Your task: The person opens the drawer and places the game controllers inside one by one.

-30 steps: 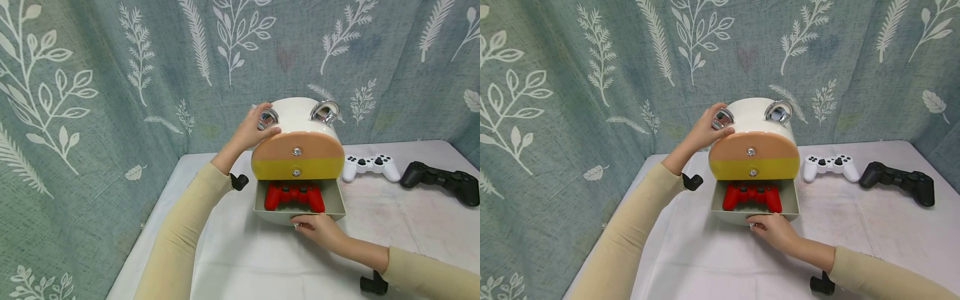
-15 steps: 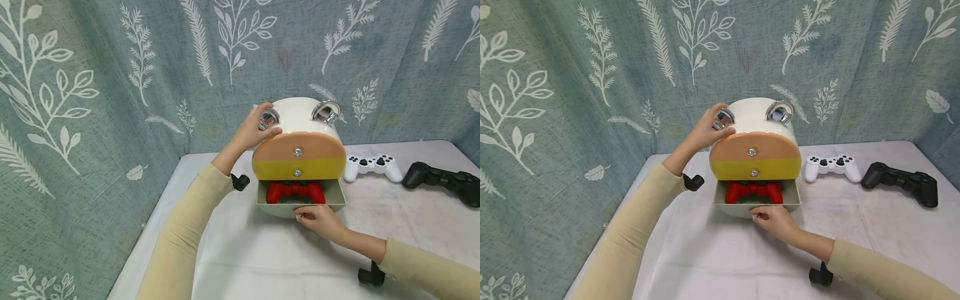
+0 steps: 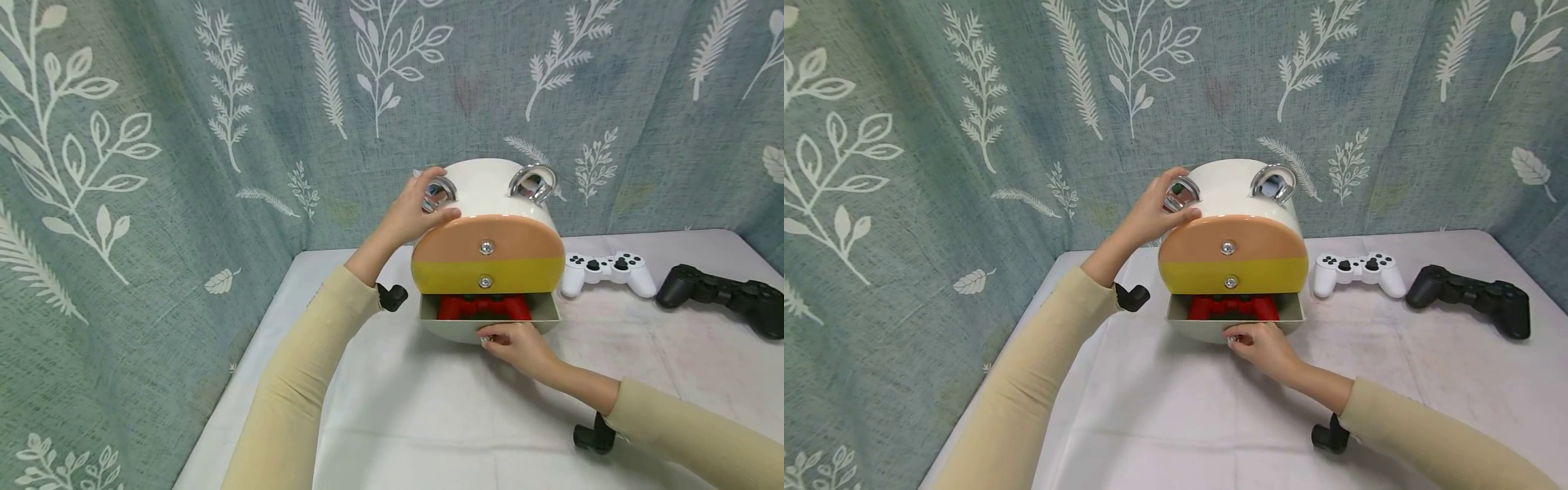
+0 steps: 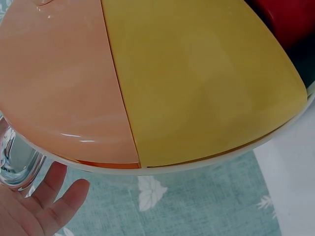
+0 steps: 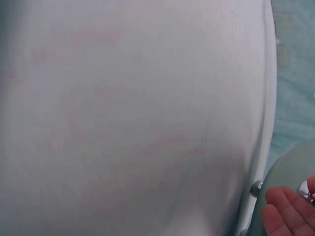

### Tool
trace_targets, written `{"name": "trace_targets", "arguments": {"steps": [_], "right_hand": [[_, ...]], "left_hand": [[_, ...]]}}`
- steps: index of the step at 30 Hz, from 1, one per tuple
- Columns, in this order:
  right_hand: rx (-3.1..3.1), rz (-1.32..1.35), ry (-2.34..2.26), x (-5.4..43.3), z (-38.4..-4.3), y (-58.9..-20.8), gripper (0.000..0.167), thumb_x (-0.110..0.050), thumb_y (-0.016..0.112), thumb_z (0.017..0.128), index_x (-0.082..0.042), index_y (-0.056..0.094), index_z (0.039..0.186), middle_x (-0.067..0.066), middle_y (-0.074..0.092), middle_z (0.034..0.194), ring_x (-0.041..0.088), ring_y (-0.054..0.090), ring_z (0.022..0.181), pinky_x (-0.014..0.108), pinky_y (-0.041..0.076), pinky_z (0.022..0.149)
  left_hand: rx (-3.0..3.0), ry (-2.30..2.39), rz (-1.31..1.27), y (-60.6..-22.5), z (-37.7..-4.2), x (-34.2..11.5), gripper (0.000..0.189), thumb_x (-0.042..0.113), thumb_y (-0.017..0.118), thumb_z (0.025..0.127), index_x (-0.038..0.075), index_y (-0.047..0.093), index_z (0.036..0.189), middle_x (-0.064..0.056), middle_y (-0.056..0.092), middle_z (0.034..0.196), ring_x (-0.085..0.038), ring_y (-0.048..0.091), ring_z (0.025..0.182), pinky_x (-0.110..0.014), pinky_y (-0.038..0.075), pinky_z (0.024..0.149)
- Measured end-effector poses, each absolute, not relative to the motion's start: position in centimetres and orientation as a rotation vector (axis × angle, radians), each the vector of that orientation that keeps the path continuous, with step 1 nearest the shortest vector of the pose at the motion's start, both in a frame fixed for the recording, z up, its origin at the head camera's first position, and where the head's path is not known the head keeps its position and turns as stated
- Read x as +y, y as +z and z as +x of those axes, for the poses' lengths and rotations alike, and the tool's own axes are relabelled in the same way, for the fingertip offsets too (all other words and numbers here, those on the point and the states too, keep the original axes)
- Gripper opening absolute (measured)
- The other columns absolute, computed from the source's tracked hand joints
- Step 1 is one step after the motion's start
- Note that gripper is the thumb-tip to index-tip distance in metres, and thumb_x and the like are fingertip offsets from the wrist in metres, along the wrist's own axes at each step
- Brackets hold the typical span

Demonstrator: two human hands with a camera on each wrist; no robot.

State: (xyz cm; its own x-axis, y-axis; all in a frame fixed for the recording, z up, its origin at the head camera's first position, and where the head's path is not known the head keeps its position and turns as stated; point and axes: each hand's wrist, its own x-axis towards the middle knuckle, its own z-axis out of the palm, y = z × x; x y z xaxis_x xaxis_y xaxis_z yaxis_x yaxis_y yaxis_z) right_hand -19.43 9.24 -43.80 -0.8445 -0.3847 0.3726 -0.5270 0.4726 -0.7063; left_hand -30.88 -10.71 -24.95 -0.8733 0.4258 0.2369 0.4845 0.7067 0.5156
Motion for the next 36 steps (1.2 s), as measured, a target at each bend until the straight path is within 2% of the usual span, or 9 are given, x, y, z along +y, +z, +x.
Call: {"name": "trace_targets", "arguments": {"steps": [9, 14, 26, 36], "right_hand": [[-2.550, 0.768, 1.318, 9.3, -20.4, -44.1, 0.014, -0.002, 0.068, 0.079, -0.005, 0.072, 0.091, 0.003, 0.071, 0.084, 0.003, 0.062, 0.068, 0.018, 0.050, 0.060], [-2.580, 0.713, 1.345, 9.4, -20.9, -44.0, 0.013, -0.003, 0.067, 0.080, -0.005, 0.073, 0.092, 0.003, 0.070, 0.081, 0.000, 0.058, 0.064, 0.018, 0.048, 0.057], [-2.618, 0.680, 1.368, 9.4, -22.1, -43.7, 0.014, -0.005, 0.065, 0.083, -0.004, 0.072, 0.096, 0.004, 0.070, 0.083, 0.003, 0.056, 0.065, 0.018, 0.046, 0.056], [-2.587, 0.689, 1.331, 9.2, -22.9, -43.8, 0.015, -0.006, 0.064, 0.084, -0.005, 0.072, 0.097, 0.004, 0.070, 0.083, 0.002, 0.055, 0.064, 0.019, 0.046, 0.056]], "left_hand": [[-2.809, -0.888, -0.757, -25.0, -30.8, -10.7, 0.074, 0.048, 0.063, 0.082, 0.029, 0.024, 0.141, -0.013, 0.036, 0.132, -0.019, 0.053, 0.092, -0.036, 0.048, 0.076], [-2.810, -0.885, -0.759, -25.0, -30.8, -10.7, 0.074, 0.049, 0.063, 0.082, 0.029, 0.024, 0.141, -0.013, 0.036, 0.132, -0.019, 0.053, 0.092, -0.036, 0.049, 0.076], [-2.810, -0.865, -0.759, -25.1, -30.7, -10.7, 0.073, 0.049, 0.063, 0.082, 0.029, 0.024, 0.141, -0.012, 0.036, 0.131, -0.018, 0.054, 0.089, -0.037, 0.049, 0.074], [-2.815, -0.876, -0.760, -24.9, -30.7, -10.7, 0.074, 0.050, 0.063, 0.081, 0.029, 0.024, 0.141, -0.011, 0.033, 0.135, -0.019, 0.053, 0.093, -0.035, 0.048, 0.074]]}}
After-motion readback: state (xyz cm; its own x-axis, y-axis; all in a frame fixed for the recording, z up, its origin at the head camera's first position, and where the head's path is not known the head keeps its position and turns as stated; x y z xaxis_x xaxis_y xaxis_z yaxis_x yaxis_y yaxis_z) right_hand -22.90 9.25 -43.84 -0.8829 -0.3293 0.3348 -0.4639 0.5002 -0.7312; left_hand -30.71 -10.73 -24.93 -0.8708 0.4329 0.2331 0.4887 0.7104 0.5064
